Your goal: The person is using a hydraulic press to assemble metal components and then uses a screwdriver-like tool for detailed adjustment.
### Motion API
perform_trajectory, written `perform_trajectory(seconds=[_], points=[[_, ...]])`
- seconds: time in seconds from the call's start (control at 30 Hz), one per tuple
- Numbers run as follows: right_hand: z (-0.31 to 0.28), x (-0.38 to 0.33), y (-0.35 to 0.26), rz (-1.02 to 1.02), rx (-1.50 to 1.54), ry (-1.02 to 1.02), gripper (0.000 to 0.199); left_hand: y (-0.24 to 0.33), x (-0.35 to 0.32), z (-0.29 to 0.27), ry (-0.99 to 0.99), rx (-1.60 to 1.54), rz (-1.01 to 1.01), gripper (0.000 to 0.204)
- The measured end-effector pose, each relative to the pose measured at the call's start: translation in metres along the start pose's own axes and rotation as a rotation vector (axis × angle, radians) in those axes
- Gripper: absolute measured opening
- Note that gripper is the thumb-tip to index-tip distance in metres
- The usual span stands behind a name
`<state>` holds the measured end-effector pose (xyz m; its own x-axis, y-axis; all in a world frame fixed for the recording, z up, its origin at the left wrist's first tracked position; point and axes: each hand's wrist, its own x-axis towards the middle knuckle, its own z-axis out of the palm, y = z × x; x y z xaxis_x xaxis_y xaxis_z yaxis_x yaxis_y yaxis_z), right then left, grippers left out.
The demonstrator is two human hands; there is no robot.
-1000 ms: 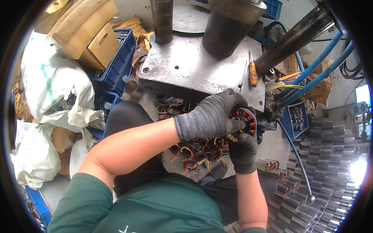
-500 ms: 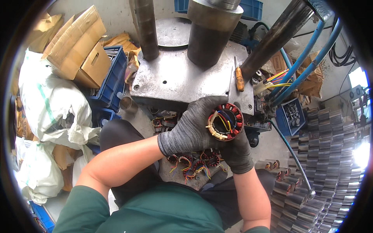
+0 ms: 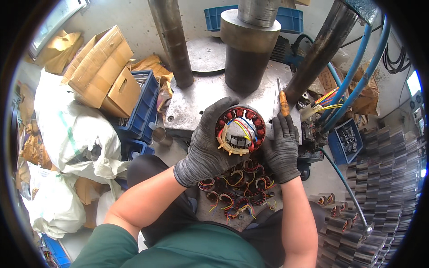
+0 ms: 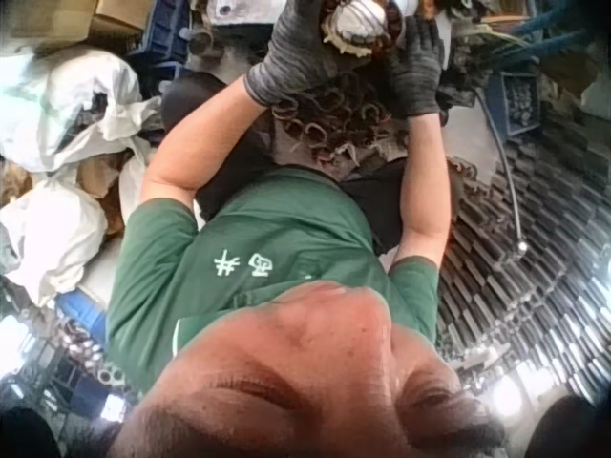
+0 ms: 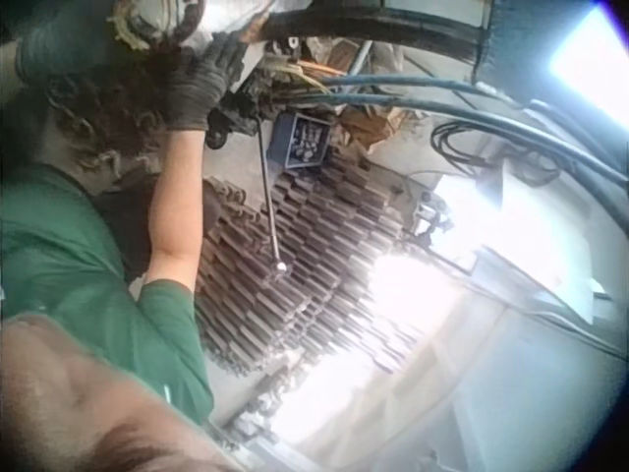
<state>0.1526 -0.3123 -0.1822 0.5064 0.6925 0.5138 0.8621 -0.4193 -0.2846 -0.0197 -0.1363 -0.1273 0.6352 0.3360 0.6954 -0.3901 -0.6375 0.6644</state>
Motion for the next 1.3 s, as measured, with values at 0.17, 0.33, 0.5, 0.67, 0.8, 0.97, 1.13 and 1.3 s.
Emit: perform_trajectory(seconds=[0.17, 0.33, 0.5, 0.67, 0.8, 0.97, 1.13, 1.3], points=[[0.009, -0.002, 0.003, -0.047, -0.170, -0.070, 0.052, 0.004, 0.003, -0.010, 0.013, 0.037, -0.001, 0.116], [0.009, -0.010, -0.009, -0.177, -0.187, -0.035, 0.041, 0.004, 0.006, -0.014, 0.029, 0.053, -0.026, 0.118], [0.014, -0.013, -0.006, -0.364, -0.020, 0.077, 0.043, 0.001, 0.006, -0.015, 0.046, -0.018, -0.040, 0.117], [0.003, -0.013, -0.004, -0.376, 0.098, 0.053, 0.046, 0.003, 0.008, -0.017, 0.076, 0.098, 0.056, 0.114], [-0.025, -0.007, -0.014, -0.312, 0.124, 0.251, 0.038, 0.004, 0.010, -0.014, 0.072, 0.112, 0.058, 0.112], [-0.083, 0.017, -0.038, 0.217, 0.518, 0.499, 0.033, -0.002, 0.003, -0.005, 0.056, -0.036, -0.052, 0.110], [-0.087, 0.023, -0.019, 0.345, 0.712, 0.377, 0.038, 0.002, 0.009, -0.003, 0.062, 0.115, 0.091, 0.109], [-0.060, 0.021, -0.002, 0.521, 0.863, 0.167, 0.033, 0.002, 0.007, 0.000, 0.011, 0.095, 0.081, 0.111]])
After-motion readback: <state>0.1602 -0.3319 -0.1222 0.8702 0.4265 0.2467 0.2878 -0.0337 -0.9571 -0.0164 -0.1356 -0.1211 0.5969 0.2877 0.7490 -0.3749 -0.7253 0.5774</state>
